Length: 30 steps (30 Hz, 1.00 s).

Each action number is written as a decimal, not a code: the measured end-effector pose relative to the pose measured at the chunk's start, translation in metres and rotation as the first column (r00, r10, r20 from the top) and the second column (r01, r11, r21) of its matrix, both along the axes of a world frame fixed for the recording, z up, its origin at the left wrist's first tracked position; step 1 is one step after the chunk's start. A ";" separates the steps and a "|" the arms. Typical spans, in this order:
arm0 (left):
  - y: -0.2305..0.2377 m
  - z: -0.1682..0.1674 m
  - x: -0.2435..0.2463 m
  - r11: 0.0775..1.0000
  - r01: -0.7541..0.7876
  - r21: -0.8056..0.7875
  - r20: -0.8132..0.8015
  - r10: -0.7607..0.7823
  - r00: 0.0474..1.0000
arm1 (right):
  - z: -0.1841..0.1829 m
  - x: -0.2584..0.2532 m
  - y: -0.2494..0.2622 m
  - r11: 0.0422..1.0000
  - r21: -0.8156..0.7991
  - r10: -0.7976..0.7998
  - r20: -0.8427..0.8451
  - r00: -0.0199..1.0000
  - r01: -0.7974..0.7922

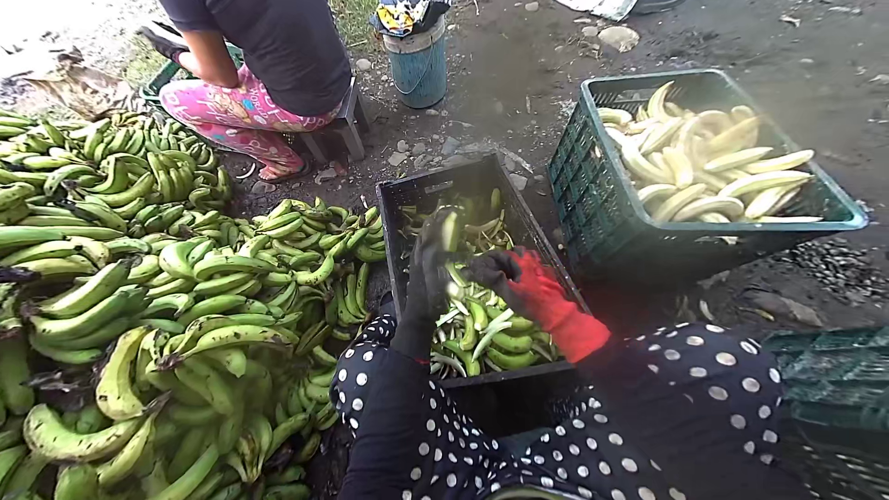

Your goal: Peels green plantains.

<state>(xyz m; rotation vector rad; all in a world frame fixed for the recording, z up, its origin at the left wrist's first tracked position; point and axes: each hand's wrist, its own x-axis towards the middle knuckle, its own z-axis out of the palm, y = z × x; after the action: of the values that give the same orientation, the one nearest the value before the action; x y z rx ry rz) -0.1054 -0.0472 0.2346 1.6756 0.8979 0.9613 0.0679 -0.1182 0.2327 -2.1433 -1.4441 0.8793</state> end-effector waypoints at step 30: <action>0.003 0.006 0.019 0.914 0.148 -0.378 0.012 -0.155 0.988 | 0.015 0.009 0.011 0.961 0.125 -0.255 0.036 0.966 0.248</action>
<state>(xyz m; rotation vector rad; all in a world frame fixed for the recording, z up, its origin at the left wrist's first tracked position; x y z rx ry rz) -0.0868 -0.0447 0.2403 1.3998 0.8870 0.6203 0.0766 -0.1067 0.2482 -2.2106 -1.1805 0.6319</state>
